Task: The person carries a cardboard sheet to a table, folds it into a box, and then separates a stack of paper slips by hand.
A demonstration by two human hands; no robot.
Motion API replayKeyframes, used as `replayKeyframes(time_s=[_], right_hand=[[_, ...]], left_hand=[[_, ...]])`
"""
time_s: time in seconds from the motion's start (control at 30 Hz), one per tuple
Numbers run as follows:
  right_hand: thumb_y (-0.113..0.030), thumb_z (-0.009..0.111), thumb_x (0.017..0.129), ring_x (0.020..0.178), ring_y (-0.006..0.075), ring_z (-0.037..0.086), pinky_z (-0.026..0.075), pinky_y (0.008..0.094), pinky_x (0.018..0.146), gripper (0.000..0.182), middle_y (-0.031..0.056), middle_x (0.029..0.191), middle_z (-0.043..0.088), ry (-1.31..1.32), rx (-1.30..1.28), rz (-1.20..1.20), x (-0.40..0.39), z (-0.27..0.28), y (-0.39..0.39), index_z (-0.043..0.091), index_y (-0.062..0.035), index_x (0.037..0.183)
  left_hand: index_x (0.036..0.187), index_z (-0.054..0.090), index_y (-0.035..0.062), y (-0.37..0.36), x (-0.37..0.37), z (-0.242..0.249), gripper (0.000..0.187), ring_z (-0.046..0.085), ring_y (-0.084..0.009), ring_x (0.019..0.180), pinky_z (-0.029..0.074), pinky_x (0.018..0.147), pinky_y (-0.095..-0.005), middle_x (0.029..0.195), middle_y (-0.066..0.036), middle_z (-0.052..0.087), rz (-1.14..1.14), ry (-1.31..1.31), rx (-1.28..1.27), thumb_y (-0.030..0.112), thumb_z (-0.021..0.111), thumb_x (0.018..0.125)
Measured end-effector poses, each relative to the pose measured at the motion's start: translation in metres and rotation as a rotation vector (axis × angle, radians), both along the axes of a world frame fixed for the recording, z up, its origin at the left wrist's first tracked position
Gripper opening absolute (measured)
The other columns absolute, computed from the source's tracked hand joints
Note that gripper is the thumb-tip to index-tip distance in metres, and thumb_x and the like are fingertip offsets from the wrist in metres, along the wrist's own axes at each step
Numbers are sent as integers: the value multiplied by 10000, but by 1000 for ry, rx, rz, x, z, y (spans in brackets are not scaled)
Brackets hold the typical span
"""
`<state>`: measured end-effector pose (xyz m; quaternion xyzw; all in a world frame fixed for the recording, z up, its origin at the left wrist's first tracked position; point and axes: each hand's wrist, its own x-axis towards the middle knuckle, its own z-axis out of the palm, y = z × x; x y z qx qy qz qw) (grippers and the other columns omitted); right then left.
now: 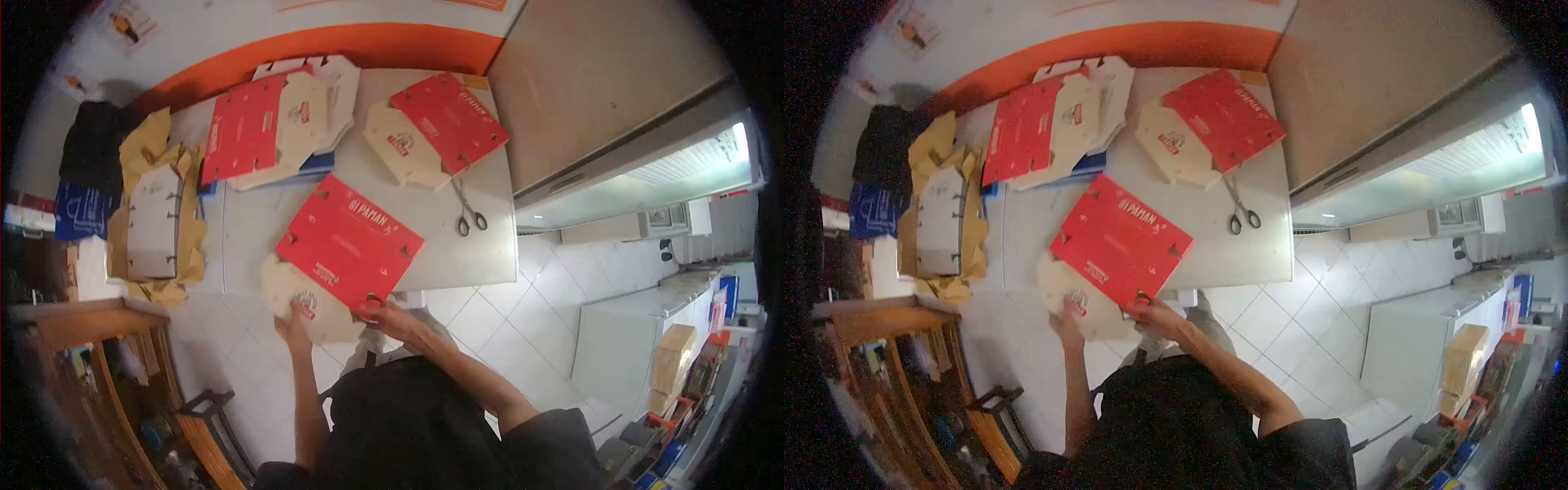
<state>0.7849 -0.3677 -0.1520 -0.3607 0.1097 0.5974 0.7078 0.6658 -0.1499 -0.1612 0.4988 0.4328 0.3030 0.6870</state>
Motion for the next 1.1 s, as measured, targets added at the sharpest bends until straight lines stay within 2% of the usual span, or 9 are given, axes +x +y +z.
replayKeyframes(time_s=[0.07, 0.2, 0.3, 0.33, 0.4, 0.6, 0.8, 1.0, 1.1], right_hand=[[-329, 683, 955, 1300, 221, 508, 419, 423, 1072, 592, 62, 1344, 577, 135, 14, 47, 10, -5, -4, 420, -130, 1447], [-292, 666, 958, 1155, 226, 631, 499, 395, 967, 561, 85, 1297, 632, -187, -343, 369, 31, 39, -42, 465, -38, 1417], [-238, 680, 926, 1025, 229, 693, 541, 376, 876, 524, 130, 1151, 703, -987, -627, 472, 65, 50, -54, 519, 1, 1364], [-213, 689, 900, 953, 255, 716, 557, 379, 814, 504, 166, 1028, 728, -1332, -704, 328, 77, 51, -53, 548, 17, 1326], [-222, 688, 905, 1036, 345, 681, 520, 422, 933, 407, 179, 1006, 714, -1488, -819, 200, 109, 64, -47, 578, -10, 1235], [-288, 581, 965, 1412, 446, 338, 337, 543, 1104, 575, 227, 1513, 400, -2023, -1000, 223, 167, 50, -13, 428, -26, 1454], [-410, 498, 998, 1410, 470, 317, 312, 633, 1086, 669, 225, 1553, 318, -2063, -1229, 414, 160, 29, 1, 324, -10, 1505], [-362, 628, 931, 1169, 422, 539, 485, 546, 930, 687, 205, 1376, 472, -1731, -1014, 479, 176, 63, 4, 364, -4, 1455], [-339, 676, 896, 1094, 404, 581, 516, 517, 868, 673, 191, 1332, 502, -1853, -1003, 396, 177, 56, -1, 399, -3, 1409]], left_hand=[[1311, 534, -16, 19, 0, -21, 414, 628, -166, 1026, 531, 864, -319, 1177, -87, 646, -34, 17, 1, 78, 686, 937], [1302, 542, -20, 34, 38, 19, 445, 626, -165, 1023, 524, 885, -321, 1167, -86, 647, -113, 47, 107, 99, 722, 913], [1296, 546, -21, 44, 67, 25, 468, 631, -166, 1009, 526, 874, -315, 1153, -85, 653, -198, 99, 217, 120, 744, 897], [1294, 546, -22, 44, 72, 24, 472, 632, -165, 1004, 525, 872, -312, 1148, -86, 655, -200, 98, 200, 123, 748, 893], [1289, 546, -24, 43, 88, 17, 481, 633, -165, 994, 523, 869, -306, 1138, -87, 660, -222, 92, 165, 130, 757, 885], [1303, 528, -26, 47, 88, 15, 510, 643, -180, 1019, 531, 871, -315, 1163, -112, 661, -288, 140, 102, 166, 753, 887], [1312, 491, -30, 52, 95, 23, 528, 649, -209, 1031, 536, 884, -351, 1185, -127, 645, -335, 204, 142, 187, 720, 888], [1332, 457, -44, 61, 96, 42, 539, 637, -232, 1053, 509, 924, -350, 1175, -147, 637, -404, 297, 57, 239, 643, 912], [1357, 447, -42, 57, 96, 36, 547, 606, -248, 1129, 478, 976, -364, 1233, -165, 610, -336, 338, 73, 263, 604, 931]])
